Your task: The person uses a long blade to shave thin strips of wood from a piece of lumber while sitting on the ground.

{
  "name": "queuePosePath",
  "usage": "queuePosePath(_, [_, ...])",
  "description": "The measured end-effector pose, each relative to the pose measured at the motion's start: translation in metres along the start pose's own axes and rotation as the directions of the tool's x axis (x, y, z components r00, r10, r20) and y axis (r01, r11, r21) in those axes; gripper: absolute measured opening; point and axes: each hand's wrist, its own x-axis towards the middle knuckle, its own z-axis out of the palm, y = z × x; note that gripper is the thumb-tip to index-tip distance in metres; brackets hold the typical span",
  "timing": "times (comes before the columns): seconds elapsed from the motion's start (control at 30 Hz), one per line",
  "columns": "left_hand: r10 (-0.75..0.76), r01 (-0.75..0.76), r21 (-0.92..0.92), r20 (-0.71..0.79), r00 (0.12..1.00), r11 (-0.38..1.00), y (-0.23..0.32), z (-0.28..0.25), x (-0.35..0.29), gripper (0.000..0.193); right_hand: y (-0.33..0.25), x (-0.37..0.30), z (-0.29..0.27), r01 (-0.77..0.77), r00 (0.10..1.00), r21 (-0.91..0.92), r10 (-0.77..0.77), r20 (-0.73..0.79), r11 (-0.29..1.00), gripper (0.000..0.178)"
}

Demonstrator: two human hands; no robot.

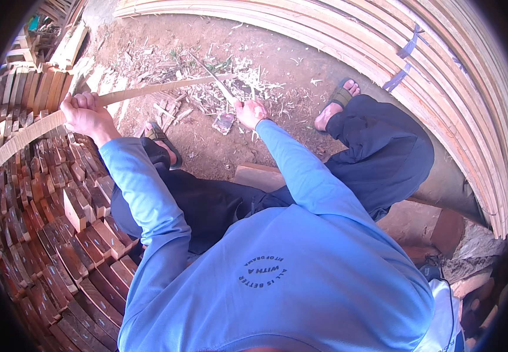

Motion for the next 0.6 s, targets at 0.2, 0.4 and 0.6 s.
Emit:
queuePosePath(0.2, [-0.012, 0.012, 0.004, -0.021, 1.000, 1.000, 0.002, 0.007, -0.006, 0.041, 0.033, 0.006, 0.032, -0.256, 0.962, -0.031, 0.258, 0.088, 0.966, 0.067])
queuePosePath(0.4, [0.032, -0.032, -0.006, 0.014, 0.999, 0.999, -0.006, -0.016, 0.009, 0.036, 0.046, 0.001, 0.016, -0.200, 0.980, -0.002, 0.200, -0.003, 0.980, 0.068])
queuePosePath(0.6, [0.025, -0.025, 0.018, 0.004, 1.000, 1.000, -0.002, 0.003, -0.001, 0.041, 0.037, 0.008, 0.026, -0.319, 0.946, 0.158, 0.306, 0.104, 0.934, 0.070])
